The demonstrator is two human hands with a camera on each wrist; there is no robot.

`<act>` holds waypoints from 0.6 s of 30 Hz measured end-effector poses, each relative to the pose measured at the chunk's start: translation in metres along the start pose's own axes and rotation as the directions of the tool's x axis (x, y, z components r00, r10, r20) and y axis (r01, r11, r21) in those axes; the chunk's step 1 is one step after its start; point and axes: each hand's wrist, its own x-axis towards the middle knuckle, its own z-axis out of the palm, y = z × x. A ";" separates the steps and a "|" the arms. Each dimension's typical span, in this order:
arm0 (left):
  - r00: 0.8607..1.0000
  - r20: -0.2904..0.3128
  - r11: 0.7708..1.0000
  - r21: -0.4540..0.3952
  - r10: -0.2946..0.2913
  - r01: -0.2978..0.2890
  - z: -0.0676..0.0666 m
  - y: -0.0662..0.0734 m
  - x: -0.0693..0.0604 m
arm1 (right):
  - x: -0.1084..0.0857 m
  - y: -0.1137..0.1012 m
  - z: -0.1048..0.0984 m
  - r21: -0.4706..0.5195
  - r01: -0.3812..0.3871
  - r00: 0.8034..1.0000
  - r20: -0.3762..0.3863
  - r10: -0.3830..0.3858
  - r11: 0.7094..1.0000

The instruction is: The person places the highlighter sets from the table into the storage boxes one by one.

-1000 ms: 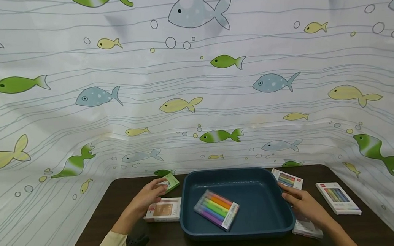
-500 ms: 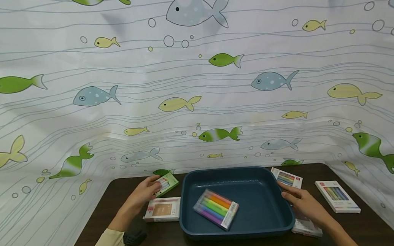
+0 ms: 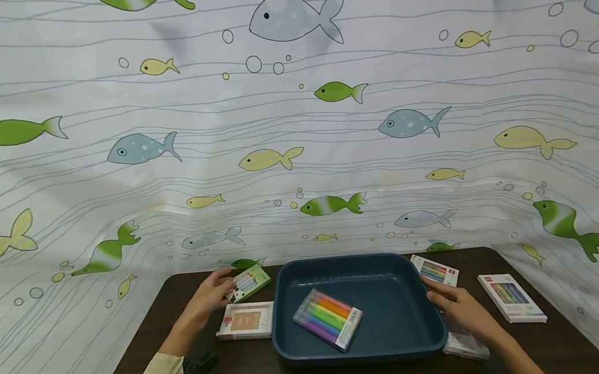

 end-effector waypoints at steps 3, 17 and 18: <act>1.000 -0.006 1.000 0.008 -0.009 0.009 -0.002 -0.002 0.002 | 0.000 0.001 -0.001 0.003 -0.008 1.000 -0.002 0.008 1.000; 0.997 -0.083 1.000 -0.017 -0.005 0.004 -0.018 -0.022 0.005 | 0.001 0.000 -0.002 -0.020 -0.007 1.000 -0.004 0.007 1.000; 0.996 -0.091 1.000 -0.008 -0.005 0.005 -0.019 -0.023 0.006 | 0.002 -0.001 -0.002 -0.019 -0.005 1.000 -0.007 0.005 1.000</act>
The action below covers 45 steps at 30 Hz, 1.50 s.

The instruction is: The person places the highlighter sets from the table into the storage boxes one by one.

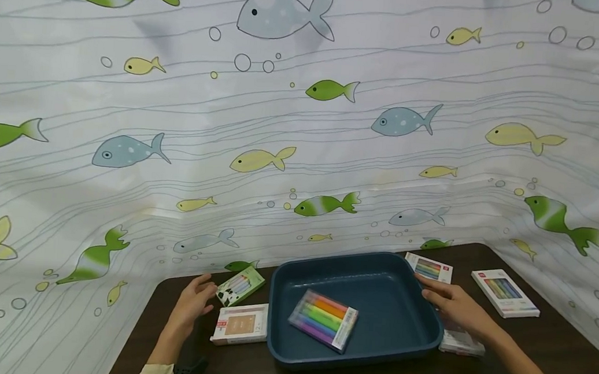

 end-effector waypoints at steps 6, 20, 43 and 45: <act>1.000 -0.020 0.991 0.133 0.002 0.001 -0.004 -0.003 0.002 | 0.003 -0.001 0.000 0.013 0.012 1.000 -0.001 -0.012 1.000; 1.000 0.028 0.972 0.235 0.014 -0.020 -0.003 -0.012 0.004 | 0.000 0.001 0.004 0.036 -0.034 0.999 -0.009 0.035 0.999; 0.995 -0.021 0.927 0.365 0.100 -0.085 0.017 -0.028 0.007 | -0.001 0.000 0.001 0.007 -0.018 1.000 -0.001 0.018 1.000; 0.994 -0.029 0.924 0.371 0.108 -0.090 0.019 -0.029 0.006 | -0.002 0.002 0.002 0.026 -0.031 1.000 -0.002 0.031 0.999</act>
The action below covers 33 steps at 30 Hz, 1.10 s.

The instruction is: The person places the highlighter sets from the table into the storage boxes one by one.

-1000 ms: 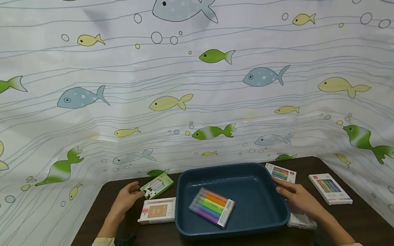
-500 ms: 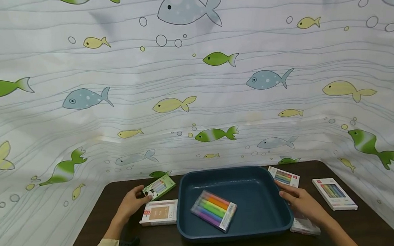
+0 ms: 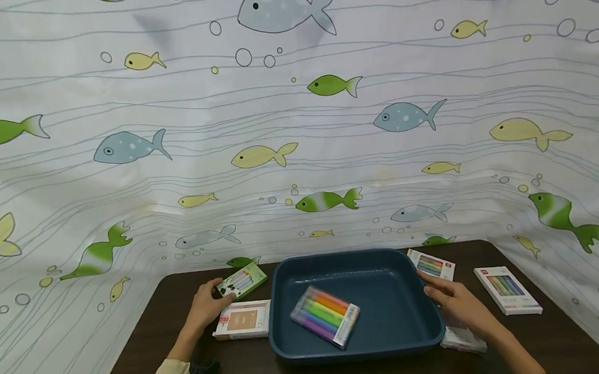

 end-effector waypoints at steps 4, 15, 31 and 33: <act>1.000 -0.002 1.000 -0.002 -0.006 0.006 0.002 0.000 -0.003 | -0.001 0.002 0.002 0.042 -0.021 1.000 0.015 0.020 0.999; 0.999 -0.052 0.999 0.037 -0.001 0.003 0.008 0.012 0.003 | 0.000 -0.007 -0.005 -0.041 0.033 0.999 -0.015 -0.034 0.999; 0.996 -0.086 1.000 0.009 0.002 -0.001 0.010 0.011 -0.007 | 0.000 0.000 0.000 -0.108 0.044 0.999 -0.017 -0.046 0.993; 0.996 -0.089 1.000 0.008 0.008 -0.008 0.009 0.012 -0.007 | 0.001 -0.001 0.000 -0.102 0.051 0.998 -0.016 -0.053 0.993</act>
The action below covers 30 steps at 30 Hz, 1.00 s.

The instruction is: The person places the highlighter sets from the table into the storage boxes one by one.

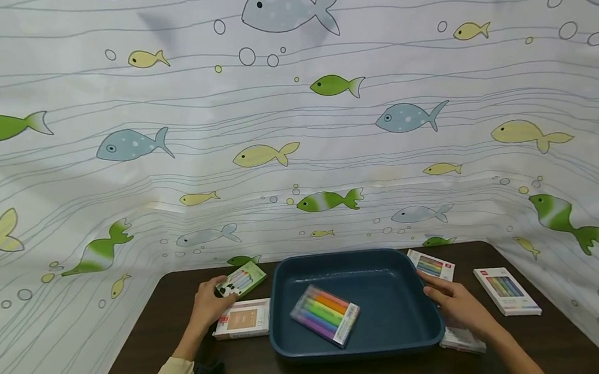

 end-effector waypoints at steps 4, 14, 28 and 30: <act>1.000 -0.013 1.000 0.000 -0.002 0.002 -0.001 0.003 0.000 | 0.001 -0.001 -0.001 0.020 0.004 1.000 -0.001 -0.004 1.000; 1.000 -0.022 1.000 -0.012 -0.003 0.002 -0.003 0.004 0.001 | 0.001 -0.001 0.000 0.002 -0.027 1.000 -0.013 0.027 1.000; 0.999 -0.010 0.998 -0.047 -0.035 0.034 -0.011 -0.002 0.005 | -0.001 -0.001 0.001 -0.009 -0.012 1.000 -0.006 0.012 1.000; 0.998 0.009 0.996 -0.061 -0.062 0.063 -0.012 -0.002 0.006 | -0.001 -0.002 0.001 -0.014 -0.013 1.000 -0.012 0.013 1.000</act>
